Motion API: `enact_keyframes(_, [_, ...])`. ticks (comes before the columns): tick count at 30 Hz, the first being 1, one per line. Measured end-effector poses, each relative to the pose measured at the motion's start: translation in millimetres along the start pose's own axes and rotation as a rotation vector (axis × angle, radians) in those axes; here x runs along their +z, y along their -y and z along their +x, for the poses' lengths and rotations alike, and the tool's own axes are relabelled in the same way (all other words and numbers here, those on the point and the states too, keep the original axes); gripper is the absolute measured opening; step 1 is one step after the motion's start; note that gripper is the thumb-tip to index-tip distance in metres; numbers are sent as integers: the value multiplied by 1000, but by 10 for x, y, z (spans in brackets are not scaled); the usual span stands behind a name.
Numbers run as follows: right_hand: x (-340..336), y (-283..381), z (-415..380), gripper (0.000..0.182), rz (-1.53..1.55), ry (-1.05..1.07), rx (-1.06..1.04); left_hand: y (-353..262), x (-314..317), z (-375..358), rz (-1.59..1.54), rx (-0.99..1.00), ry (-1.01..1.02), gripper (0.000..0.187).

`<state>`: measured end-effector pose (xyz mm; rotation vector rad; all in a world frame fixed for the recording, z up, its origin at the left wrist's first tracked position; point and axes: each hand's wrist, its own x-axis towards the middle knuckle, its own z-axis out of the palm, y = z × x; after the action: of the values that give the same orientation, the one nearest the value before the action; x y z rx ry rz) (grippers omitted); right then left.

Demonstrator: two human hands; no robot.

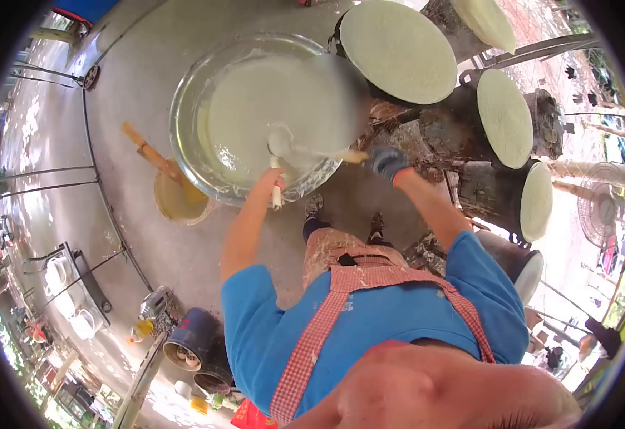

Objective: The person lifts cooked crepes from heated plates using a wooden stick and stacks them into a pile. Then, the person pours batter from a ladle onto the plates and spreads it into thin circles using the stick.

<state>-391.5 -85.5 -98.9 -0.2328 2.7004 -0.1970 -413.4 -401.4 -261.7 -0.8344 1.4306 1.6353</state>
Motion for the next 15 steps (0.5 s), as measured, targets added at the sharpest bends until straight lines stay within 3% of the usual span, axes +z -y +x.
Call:
enact_keyframes(2, [179,10,-207,41,116,81,96,-100,138,-91,-683,-328,166,27])
enact_keyframes(3, [132,96,-430,43,184,136,156,-182,209,-293,-681,-327,160,27])
enact_keyframes(5, [110,196,-785,43,245,92,192,-660,386,-964,-1010,-578,356,31])
enact_keyframes(7, [18,278,-987,42,311,63,214,-1047,445,-1602,-938,-399,453,33])
enact_keyframes(9, [-287,438,-1078,35,420,-340,50,-1412,484,-2217,-749,-83,526,34])
enact_keyframes(11, [-711,461,-975,31,518,-602,-156,-1828,679,-3138,-461,276,394,25])
enact_keyframes(13, [-1104,473,-758,30,427,-961,-201,-2127,756,-3756,-307,521,311,14])
enact_keyframes(14, [-1368,458,-696,30,447,-1010,-210,-2256,781,-3983,-269,560,306,14])
enact_keyframes(15, [-1601,451,-693,30,519,-1030,-225,-2367,795,-4187,-132,754,224,17])
